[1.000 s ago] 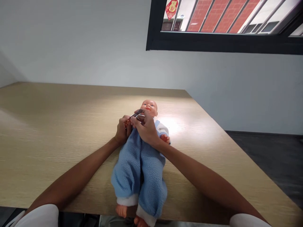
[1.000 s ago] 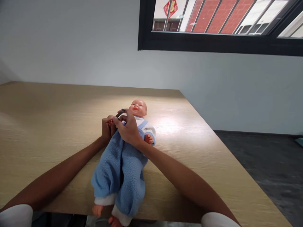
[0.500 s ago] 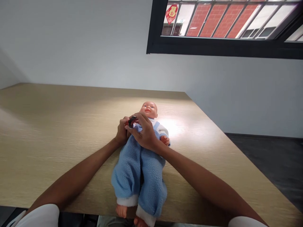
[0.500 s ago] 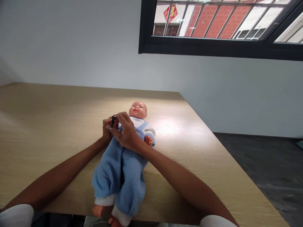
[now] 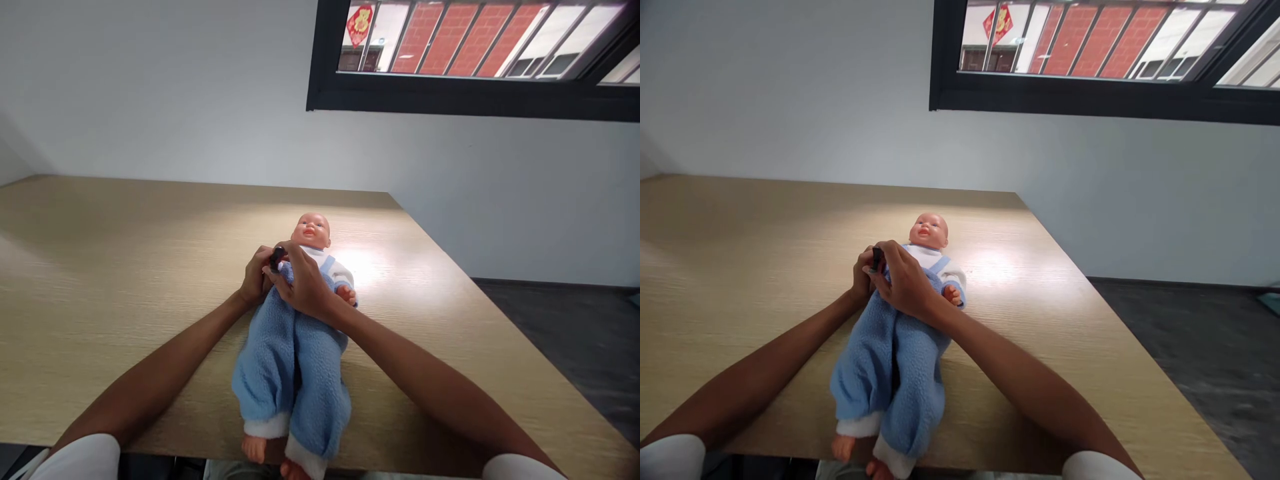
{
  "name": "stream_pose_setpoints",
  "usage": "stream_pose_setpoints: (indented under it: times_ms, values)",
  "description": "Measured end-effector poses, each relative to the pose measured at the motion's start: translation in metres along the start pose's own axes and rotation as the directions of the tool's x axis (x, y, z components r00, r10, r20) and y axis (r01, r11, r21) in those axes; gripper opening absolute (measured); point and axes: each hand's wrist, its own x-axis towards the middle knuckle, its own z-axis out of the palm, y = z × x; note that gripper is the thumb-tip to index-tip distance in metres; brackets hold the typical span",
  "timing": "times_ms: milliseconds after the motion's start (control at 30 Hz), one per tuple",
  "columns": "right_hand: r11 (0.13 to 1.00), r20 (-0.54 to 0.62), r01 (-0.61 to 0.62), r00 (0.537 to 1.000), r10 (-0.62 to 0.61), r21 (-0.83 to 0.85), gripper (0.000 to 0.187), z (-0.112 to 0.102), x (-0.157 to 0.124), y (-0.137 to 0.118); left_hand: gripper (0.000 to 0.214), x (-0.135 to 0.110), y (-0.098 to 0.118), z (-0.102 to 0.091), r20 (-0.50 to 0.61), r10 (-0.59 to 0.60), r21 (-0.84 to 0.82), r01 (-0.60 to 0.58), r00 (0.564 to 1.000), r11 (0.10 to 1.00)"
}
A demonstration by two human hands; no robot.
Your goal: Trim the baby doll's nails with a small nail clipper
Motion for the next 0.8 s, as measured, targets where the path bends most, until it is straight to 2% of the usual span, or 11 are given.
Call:
stream_pose_setpoints:
  times_ms: [267, 567, 800]
  values:
    - [0.993, 0.005, 0.113, 0.994, -0.113, 0.032, 0.024, 0.0014, -0.0028, 0.0038, 0.027, 0.0016, 0.0058, -0.0006, 0.007, 0.023, 0.051, -0.023, 1.0, 0.998]
    - [0.983, 0.033, 0.178, 0.983, -0.179, 0.041, 0.025, 0.0011, -0.0022, 0.0049, 0.038, 0.0022, 0.0076, -0.0007, 0.018, 0.03, 0.083, -0.032, 0.999, 0.996]
    - [0.97, 0.075, 0.243, 0.967, -0.243, 0.009, 0.024, 0.0007, -0.0015, 0.0078, 0.048, -0.0046, 0.0013, -0.0029, 0.039, -0.014, 0.084, 0.011, 0.999, 0.996]
